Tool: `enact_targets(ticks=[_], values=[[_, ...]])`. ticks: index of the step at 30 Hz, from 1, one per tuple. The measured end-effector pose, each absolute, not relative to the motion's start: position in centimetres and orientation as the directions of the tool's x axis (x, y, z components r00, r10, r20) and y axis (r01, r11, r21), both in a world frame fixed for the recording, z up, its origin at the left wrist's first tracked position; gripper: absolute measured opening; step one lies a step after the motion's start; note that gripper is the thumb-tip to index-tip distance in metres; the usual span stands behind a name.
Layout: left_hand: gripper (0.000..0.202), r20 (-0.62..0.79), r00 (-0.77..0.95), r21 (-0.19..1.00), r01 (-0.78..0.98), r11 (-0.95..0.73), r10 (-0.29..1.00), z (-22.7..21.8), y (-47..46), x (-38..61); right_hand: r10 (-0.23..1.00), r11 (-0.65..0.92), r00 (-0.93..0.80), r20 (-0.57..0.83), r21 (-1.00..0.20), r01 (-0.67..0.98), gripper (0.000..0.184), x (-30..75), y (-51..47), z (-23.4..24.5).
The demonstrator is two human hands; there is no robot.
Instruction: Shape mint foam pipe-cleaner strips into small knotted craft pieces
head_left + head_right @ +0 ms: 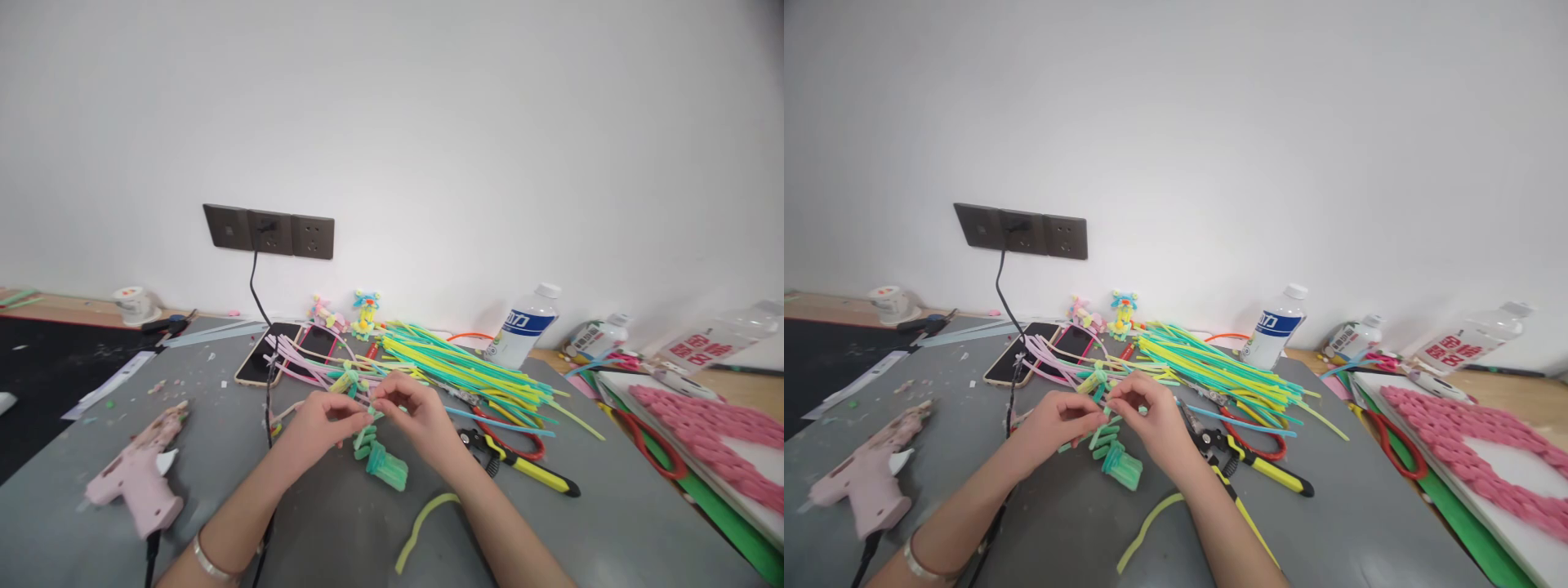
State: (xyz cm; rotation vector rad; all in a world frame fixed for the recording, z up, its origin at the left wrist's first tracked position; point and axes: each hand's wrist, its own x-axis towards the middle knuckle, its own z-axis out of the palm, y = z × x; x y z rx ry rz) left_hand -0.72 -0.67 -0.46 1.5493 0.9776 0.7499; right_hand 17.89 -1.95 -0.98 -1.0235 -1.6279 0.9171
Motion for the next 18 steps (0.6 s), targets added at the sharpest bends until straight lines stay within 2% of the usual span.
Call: enact_targets(ticks=[9, 18], values=[[0.035, -0.12, 0.553, 0.992, 0.088, 0.085, 0.825, -0.25, -1.46, -0.35, 0.923, 0.358, -0.216, 0.319, -0.917, 0.175, 0.016, 17.62, -2.34, -0.69], [0.035, -0.12, 0.526, 0.992, 0.03, 0.123, 0.842, -0.5, -1.42, -0.38, 0.934, 0.323, -0.21, 0.287, -0.932, 0.162, 0.018, 17.36, -2.49, -0.49]])
